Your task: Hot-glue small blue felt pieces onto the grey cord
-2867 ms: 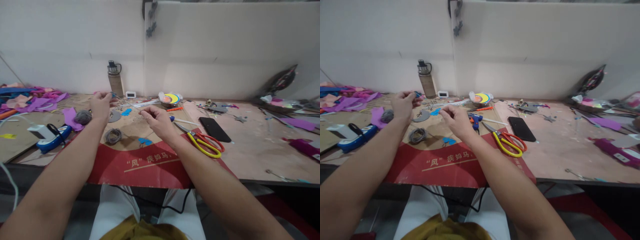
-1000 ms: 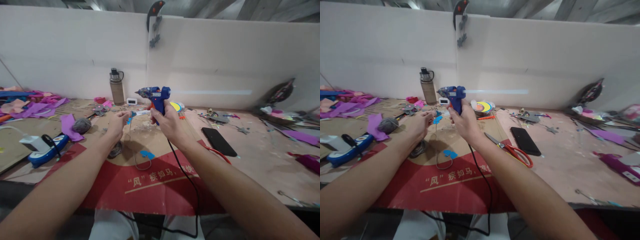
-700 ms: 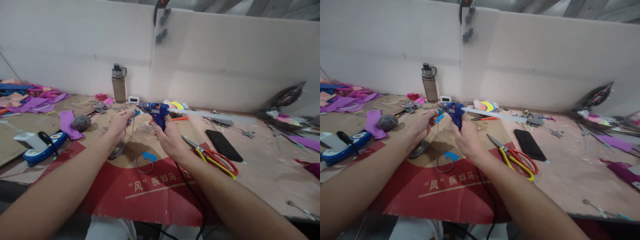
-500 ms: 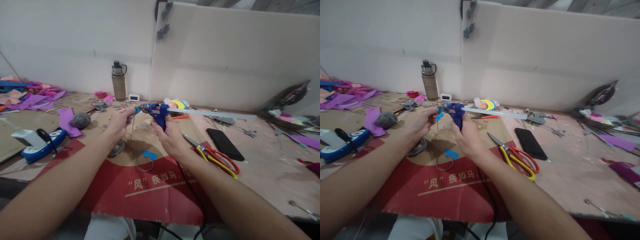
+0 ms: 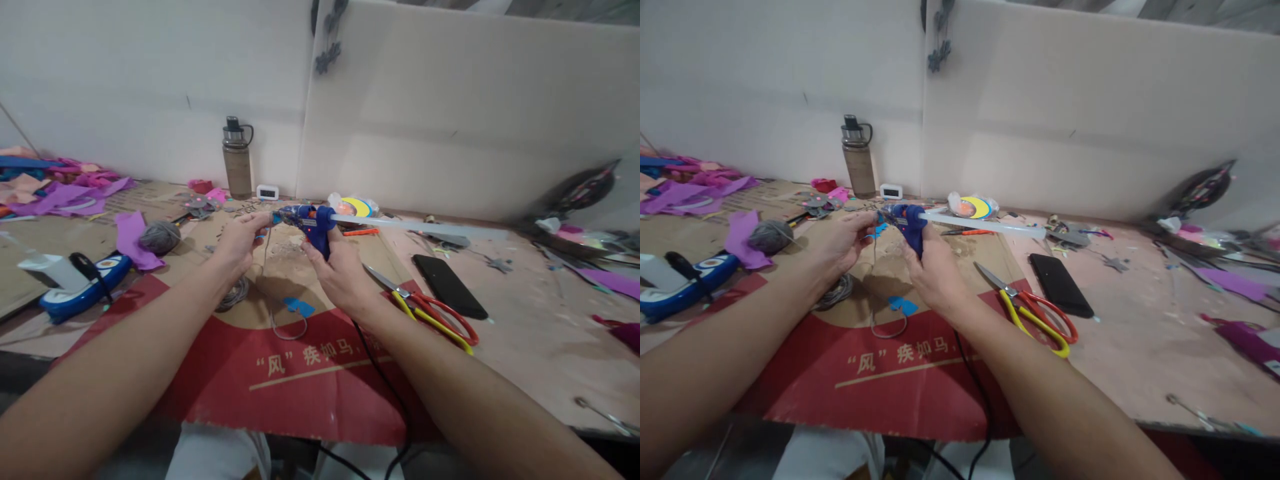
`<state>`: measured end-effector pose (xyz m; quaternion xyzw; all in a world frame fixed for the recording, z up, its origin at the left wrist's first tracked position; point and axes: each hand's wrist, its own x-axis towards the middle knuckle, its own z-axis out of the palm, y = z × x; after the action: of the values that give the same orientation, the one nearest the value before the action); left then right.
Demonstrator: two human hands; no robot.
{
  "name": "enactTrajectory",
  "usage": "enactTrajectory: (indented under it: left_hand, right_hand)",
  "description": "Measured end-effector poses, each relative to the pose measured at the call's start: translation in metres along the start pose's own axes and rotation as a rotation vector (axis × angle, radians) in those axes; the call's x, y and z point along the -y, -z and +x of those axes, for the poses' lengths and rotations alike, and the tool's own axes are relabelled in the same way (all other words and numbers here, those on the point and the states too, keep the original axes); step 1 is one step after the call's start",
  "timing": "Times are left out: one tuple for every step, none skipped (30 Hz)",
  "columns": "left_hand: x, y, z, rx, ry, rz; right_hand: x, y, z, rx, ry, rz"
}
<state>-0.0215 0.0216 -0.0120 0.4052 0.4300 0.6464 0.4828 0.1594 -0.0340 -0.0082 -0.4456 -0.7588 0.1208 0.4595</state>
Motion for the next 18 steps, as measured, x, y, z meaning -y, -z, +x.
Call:
enactTrajectory:
  left_hand:
    - [-0.0007, -0.0009, -0.0010, -0.005, -0.004, 0.010]
    - [-0.0015, -0.0018, -0.0020, -0.008, -0.012, 0.024]
    - [-0.0021, -0.0025, -0.0028, -0.010, -0.022, 0.040]
    - [-0.0026, -0.0032, -0.0035, -0.010, -0.034, 0.057]
    - [-0.0029, -0.0036, -0.0039, -0.014, -0.045, 0.070]
    - [-0.0031, -0.0039, -0.0041, -0.020, -0.054, 0.078]
    - [-0.0030, -0.0039, -0.0041, -0.025, -0.061, 0.082]
    - [-0.0029, -0.0037, -0.0039, -0.030, -0.068, 0.083]
    - [-0.0027, -0.0033, -0.0035, -0.035, -0.072, 0.082]
    - [-0.0026, -0.0027, -0.0031, -0.039, -0.076, 0.081]
    - [-0.0024, -0.0020, -0.0026, -0.041, -0.080, 0.079]
    - [-0.0023, -0.0012, -0.0022, -0.039, -0.083, 0.077]
    - [-0.0023, -0.0005, -0.0018, -0.038, -0.086, 0.076]
    - [-0.0023, 0.0001, -0.0015, -0.037, -0.088, 0.075]
    - [-0.0023, 0.0004, -0.0013, -0.035, -0.090, 0.075]
    - [-0.0024, 0.0006, -0.0013, -0.032, -0.090, 0.077]
    - [-0.0024, 0.0004, -0.0015, -0.030, -0.090, 0.081]
    - [-0.0023, 0.0001, -0.0018, -0.031, -0.089, 0.087]
  right_hand:
    - [-0.0002, -0.0001, 0.0000, -0.002, -0.001, -0.007]
    - [-0.0002, -0.0003, -0.0001, -0.003, -0.001, -0.010]
    - [0.0000, -0.0003, -0.0002, -0.006, 0.003, -0.009]
    - [0.0002, -0.0004, -0.0003, -0.007, 0.009, -0.004]
    - [0.0005, -0.0004, -0.0003, -0.007, 0.018, 0.003]
    - [0.0007, -0.0004, -0.0003, -0.007, 0.026, 0.011]
    - [0.0008, -0.0003, -0.0003, -0.005, 0.030, 0.016]
    - [0.0008, -0.0003, -0.0002, -0.003, 0.028, 0.017]
    - [0.0007, -0.0002, -0.0001, 0.000, 0.024, 0.014]
    - [0.0005, -0.0001, 0.0000, 0.002, 0.017, 0.012]
    - [0.0004, 0.0000, 0.0000, 0.005, 0.012, 0.010]
    - [0.0002, 0.0003, 0.0000, 0.007, 0.010, 0.010]
    - [0.0002, 0.0005, 0.0000, 0.009, 0.010, 0.009]
    - [0.0003, 0.0008, -0.0001, 0.010, 0.011, 0.009]
    - [0.0004, 0.0011, -0.0003, 0.010, 0.010, 0.009]
    - [0.0007, 0.0013, -0.0006, 0.010, 0.007, 0.009]
    - [0.0009, 0.0014, -0.0008, 0.009, 0.006, 0.011]
    - [0.0012, 0.0014, -0.0010, 0.009, 0.004, 0.013]
